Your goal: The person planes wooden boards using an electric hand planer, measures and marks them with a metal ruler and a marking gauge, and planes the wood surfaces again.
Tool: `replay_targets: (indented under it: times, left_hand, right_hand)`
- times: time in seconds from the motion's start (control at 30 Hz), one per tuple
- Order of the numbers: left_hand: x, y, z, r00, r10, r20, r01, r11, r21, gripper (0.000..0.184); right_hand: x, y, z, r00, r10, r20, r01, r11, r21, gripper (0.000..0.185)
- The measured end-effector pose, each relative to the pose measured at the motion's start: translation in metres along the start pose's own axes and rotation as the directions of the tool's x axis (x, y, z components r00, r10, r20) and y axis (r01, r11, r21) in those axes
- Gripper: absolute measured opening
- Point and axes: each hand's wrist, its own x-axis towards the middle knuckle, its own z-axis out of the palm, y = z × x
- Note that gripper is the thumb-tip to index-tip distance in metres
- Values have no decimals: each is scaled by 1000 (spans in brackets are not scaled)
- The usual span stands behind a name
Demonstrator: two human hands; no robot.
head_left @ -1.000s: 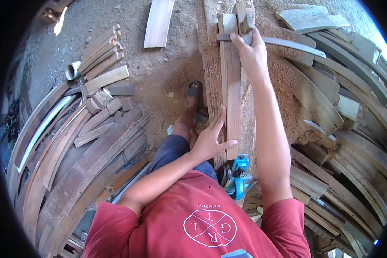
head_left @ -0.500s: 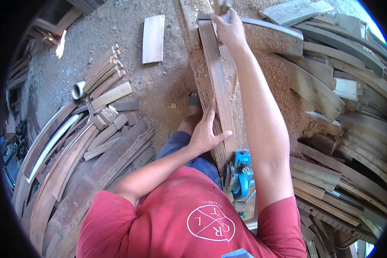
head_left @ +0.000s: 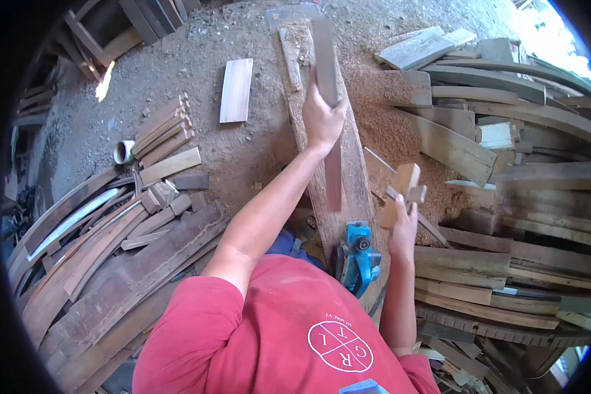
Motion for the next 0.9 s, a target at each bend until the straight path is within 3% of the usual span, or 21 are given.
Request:
replay_targets:
  times: [0.03, 0.07, 0.13, 0.17, 0.23, 0.3, 0.37, 0.4, 0.47, 0.5, 0.53, 0.63, 0.7, 0.73, 0.77, 0.8, 0.83, 0.9]
  left_hand:
    - [2, 19, -6, 992, 129, -13, -129, 991, -16, 83]
    - [3, 35, -13, 989, 148, -20, -149, 989, -19, 83]
    - [-2, 60, -24, 826, 524, -207, -500, 851, 159, 76]
    - [-10, 60, -26, 816, 539, -208, -514, 842, 162, 76]
    - [-34, 42, -27, 870, 418, -263, -448, 892, -65, 71]
    - [-70, 25, -39, 860, 446, -248, -457, 889, 14, 68]
    - [-102, 0, -48, 951, 302, -63, -308, 943, -123, 67]
    - [-115, -14, -47, 951, 302, -60, -307, 944, -122, 67]
    - [-139, -35, -47, 947, 318, -38, -320, 932, -170, 66]
    - [-149, -39, -52, 949, 314, -34, -315, 935, -165, 66]
    - [-156, -39, -60, 991, 110, 82, -84, 959, -272, 66]
    - [-185, -36, -114, 949, 223, 223, -226, 974, -13, 63]
    - [-193, -65, -152, 799, 5, 601, 62, 994, -91, 65]
    - [-202, -54, -160, 802, -12, 597, 73, 994, -78, 65]
    - [-210, -42, -163, 764, -166, 623, 442, 838, -319, 69]
    - [-216, -31, -160, 680, -273, 680, 704, 501, -503, 75]
    - [-226, -26, -145, 787, -382, 484, 575, 737, -354, 87]
    - [-236, -83, -118, 857, -282, 430, 401, 891, -214, 93]
  right_hand:
    - [-7, 1, -12, 998, -23, -59, 22, 999, -25, 68]
    - [-13, 1, -21, 998, -40, -54, 39, 999, -14, 68]
    - [-26, -7, -29, 984, -113, -137, 111, 994, -27, 66]
    - [-28, -10, -30, 984, -122, -133, 121, 993, -13, 66]
    - [-31, -17, -28, 973, -198, -116, 206, 977, 61, 64]
    - [-40, -32, -5, 965, -232, -118, 249, 956, 156, 59]
    - [-39, -37, 15, 972, -235, -13, 227, 922, 313, 52]
    - [-40, -40, 26, 973, -232, -15, 225, 922, 315, 52]
    - [-44, -45, 47, 963, -178, 203, 61, 877, 477, 50]
    - [-51, -47, 59, 964, -171, 203, 54, 877, 478, 50]
    - [-57, -49, 70, 962, -131, 238, -19, 841, 541, 51]
    - [-69, -31, 74, 962, -19, 271, -138, 826, 547, 53]
    - [-77, 3, 69, 938, -66, 341, -141, 824, 548, 53]
    - [-86, 7, 70, 932, -43, 360, -184, 801, 570, 54]
    - [-90, 23, 71, 938, -9, 347, -198, 807, 556, 52]
    - [-91, 44, 75, 932, 20, 361, -224, 815, 534, 51]
    - [-94, 62, 79, 927, 47, 373, -247, 823, 512, 50]
    - [-93, 96, 83, 946, -17, 323, -101, 934, 344, 45]
